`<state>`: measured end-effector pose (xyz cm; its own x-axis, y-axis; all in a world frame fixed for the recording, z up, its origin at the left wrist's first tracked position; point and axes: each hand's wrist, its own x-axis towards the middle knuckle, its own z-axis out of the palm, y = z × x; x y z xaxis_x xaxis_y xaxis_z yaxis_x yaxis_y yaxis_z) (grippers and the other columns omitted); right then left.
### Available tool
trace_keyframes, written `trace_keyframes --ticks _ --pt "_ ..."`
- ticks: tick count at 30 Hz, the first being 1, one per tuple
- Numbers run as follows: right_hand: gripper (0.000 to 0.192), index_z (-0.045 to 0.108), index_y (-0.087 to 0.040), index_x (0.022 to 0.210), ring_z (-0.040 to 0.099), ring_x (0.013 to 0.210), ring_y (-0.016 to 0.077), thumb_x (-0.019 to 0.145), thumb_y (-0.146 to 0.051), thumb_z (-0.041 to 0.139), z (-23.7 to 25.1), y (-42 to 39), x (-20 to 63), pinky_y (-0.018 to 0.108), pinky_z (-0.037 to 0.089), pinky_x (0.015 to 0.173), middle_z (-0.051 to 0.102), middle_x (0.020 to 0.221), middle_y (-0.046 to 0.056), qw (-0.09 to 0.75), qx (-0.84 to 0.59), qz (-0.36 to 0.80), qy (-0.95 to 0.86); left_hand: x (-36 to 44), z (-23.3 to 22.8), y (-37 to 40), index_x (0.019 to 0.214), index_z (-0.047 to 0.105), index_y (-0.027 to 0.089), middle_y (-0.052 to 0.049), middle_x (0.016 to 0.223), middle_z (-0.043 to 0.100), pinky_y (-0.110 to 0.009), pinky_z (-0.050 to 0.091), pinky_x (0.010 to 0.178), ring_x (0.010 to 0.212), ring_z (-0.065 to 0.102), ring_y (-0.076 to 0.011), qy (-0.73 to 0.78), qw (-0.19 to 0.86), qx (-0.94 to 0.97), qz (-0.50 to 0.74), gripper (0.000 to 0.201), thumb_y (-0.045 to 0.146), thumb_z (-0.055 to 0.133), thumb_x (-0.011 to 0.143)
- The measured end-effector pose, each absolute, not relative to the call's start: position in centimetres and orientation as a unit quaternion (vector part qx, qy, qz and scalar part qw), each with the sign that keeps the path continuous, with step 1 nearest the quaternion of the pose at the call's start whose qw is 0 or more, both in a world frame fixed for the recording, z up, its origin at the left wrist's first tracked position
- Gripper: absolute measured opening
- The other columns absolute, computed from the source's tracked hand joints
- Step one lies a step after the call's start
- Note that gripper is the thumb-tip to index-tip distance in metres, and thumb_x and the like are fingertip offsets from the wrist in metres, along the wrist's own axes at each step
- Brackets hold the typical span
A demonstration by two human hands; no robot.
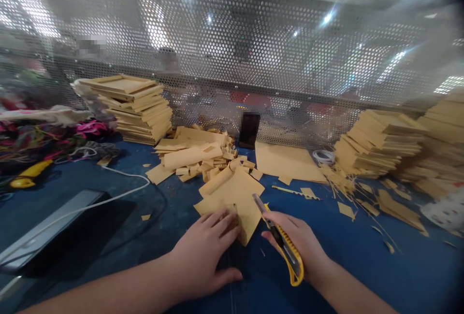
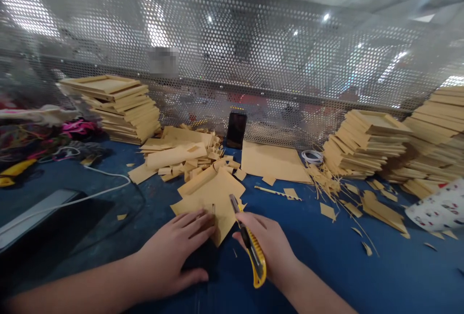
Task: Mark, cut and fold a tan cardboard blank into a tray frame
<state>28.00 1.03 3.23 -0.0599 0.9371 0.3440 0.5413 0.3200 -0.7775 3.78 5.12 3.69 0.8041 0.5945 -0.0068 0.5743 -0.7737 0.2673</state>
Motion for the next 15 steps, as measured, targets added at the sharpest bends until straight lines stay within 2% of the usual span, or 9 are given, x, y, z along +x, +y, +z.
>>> trace_keyframes --ticks 5,9,12,15 --pt "0.019 0.066 -0.024 0.099 0.070 0.082 0.0203 0.090 -0.036 0.054 2.3 2.4 28.5 0.031 0.060 0.071 0.069 0.094 0.006 0.407 -0.553 0.288 -0.668 3.5 3.3 5.3 0.139 0.048 0.026 -0.008 0.150 0.040 -0.051 0.032 0.112 0.138 0.034 -0.0326 0.324 0.114 0.938 0.048 0.070 0.071 0.046 0.086" --pt "0.019 0.066 -0.024 0.097 0.068 0.075 0.0201 0.083 -0.038 0.062 2.3 2.2 28.2 0.031 0.059 0.071 0.067 0.085 0.004 0.389 -0.572 0.312 -0.651 3.4 2.8 5.7 0.140 0.047 0.025 -0.010 0.151 0.038 -0.051 0.032 0.112 0.140 0.032 -0.0327 0.320 0.105 0.941 0.044 0.071 0.069 0.049 0.085" --pt "0.027 0.068 -0.022 0.085 0.067 0.071 0.0191 0.091 -0.044 0.052 3.2 1.6 27.4 0.029 0.059 0.069 0.065 0.076 0.004 0.420 -0.593 0.424 -0.541 3.1 2.7 6.0 0.141 0.046 0.026 -0.009 0.151 0.037 -0.050 0.030 0.113 0.140 0.032 -0.0316 0.314 0.100 0.943 0.039 0.070 0.067 0.053 0.084" --pt "0.030 0.068 -0.022 0.080 0.067 0.075 0.0191 0.089 -0.047 0.055 3.8 1.2 26.8 0.029 0.059 0.074 0.066 0.078 0.005 0.429 -0.587 0.520 -0.448 2.7 3.1 6.2 0.142 0.044 0.026 -0.009 0.152 0.037 -0.050 0.031 0.112 0.139 0.033 -0.0310 0.307 0.094 0.946 0.037 0.069 0.064 0.053 0.085"
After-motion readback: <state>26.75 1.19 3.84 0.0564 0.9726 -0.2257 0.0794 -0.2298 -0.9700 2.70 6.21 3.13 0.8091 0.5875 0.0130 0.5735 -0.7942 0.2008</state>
